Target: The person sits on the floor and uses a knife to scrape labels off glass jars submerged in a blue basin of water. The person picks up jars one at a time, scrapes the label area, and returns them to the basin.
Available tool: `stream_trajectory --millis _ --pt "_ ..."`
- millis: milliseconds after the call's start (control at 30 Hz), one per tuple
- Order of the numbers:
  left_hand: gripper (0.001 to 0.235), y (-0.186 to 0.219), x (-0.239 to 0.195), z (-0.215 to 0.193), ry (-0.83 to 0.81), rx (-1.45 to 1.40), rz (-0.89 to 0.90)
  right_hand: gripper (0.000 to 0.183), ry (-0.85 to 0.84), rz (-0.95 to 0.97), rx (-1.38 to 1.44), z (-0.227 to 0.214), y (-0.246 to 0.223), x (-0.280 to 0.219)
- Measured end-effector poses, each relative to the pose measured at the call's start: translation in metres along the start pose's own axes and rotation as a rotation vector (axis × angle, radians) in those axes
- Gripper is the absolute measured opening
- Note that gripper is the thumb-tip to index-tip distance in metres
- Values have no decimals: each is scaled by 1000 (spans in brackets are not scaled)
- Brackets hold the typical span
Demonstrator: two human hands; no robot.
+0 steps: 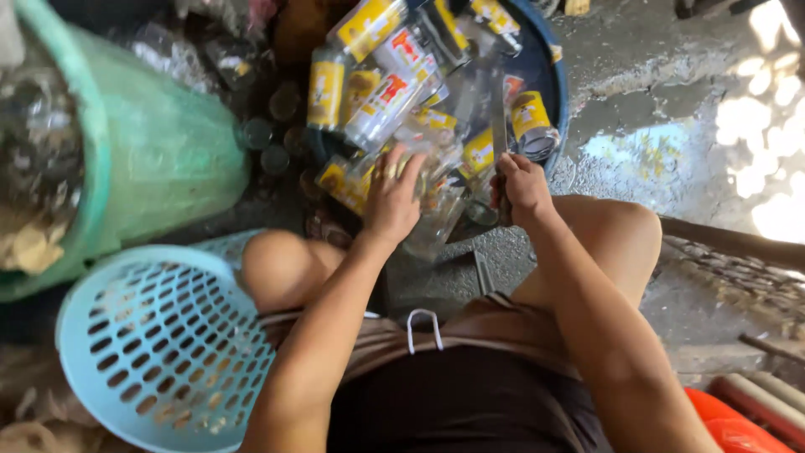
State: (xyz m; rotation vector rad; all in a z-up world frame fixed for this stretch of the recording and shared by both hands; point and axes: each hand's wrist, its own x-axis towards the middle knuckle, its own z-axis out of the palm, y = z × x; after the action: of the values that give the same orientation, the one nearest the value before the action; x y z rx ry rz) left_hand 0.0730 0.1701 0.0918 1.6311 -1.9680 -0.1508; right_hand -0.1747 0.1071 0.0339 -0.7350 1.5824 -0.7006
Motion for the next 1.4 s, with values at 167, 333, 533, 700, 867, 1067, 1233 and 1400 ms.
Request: stream_trajectory --millis 167,333,533,700,867,1067,1233,1400 --pt "75 4 91 59 -308 32 1 28 76 254 345 -3 53 48" --pt "77 -1 141 104 -529 147 -1 24 125 337 447 16 36 53" --pt "77 -5 163 135 -655 231 -33 34 127 370 501 25 51 81" --pt "81 -4 179 137 -731 287 -60 22 -1 419 508 13 10 28" --pt "83 -20 181 149 -757 287 -76 24 80 233 372 11 37 53" --pt "82 -11 186 111 -651 214 -210 16 -37 196 410 11 -36 6" --pt "68 -3 145 15 -195 -317 -679 17 -48 -1 239 -11 -33 -4" --pt "80 -44 34 -3 151 -1089 -1328 21 -180 -150 -151 -6 -23 -34"
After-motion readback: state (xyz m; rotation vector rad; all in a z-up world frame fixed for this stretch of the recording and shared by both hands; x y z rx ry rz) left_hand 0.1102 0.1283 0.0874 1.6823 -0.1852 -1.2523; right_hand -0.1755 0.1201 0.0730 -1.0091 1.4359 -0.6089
